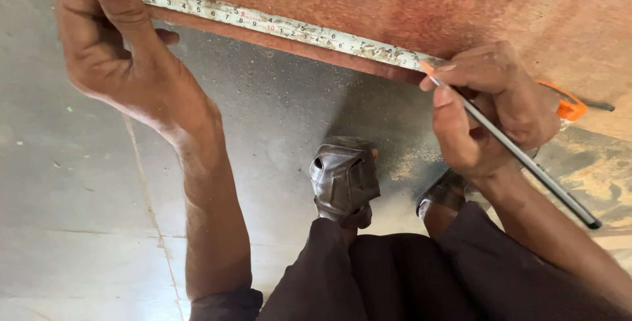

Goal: The person sits on the floor and uses a tape measure and pencil to mark measurements on a large wooden board. They repeatedly extend the tape measure, align it with the wood, and make pencil marks at specific intervals.

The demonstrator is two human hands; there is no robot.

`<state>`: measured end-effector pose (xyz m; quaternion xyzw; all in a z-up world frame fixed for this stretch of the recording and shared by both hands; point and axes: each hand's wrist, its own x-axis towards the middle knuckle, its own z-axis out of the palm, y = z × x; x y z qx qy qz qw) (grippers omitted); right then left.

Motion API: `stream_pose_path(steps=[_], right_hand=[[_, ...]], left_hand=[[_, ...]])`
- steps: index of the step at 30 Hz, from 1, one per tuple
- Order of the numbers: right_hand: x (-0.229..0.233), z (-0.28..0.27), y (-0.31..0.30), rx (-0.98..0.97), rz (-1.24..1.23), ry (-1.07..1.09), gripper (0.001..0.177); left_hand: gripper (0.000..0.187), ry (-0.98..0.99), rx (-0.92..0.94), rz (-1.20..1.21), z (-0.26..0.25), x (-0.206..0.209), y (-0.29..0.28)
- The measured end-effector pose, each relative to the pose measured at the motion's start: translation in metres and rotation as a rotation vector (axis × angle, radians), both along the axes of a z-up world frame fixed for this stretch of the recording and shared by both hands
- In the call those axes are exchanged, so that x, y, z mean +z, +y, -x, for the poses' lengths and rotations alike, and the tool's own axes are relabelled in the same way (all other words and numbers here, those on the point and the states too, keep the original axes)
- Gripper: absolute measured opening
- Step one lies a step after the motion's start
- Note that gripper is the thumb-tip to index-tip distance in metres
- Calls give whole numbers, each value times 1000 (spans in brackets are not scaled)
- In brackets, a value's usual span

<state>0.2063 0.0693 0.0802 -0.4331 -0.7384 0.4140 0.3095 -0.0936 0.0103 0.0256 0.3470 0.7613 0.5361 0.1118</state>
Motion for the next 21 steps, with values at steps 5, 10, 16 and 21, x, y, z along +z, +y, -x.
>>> stream_pose_path(steps=[5,10,16,21], right_hand=[[4,13,6,59,-53,-111,5],[5,14,5,-5,4,-163,3],[3,11,2,45,-61,-202,8],[-3,5,0,61,-116,-241,9]], left_hand=[[40,-78,22,-42,-1,-5,2],[41,-84,12,-51,3,-9,0],[42,-71,28,-66,4,-12,-1],[42,-27,16,-71,6,-16,1]])
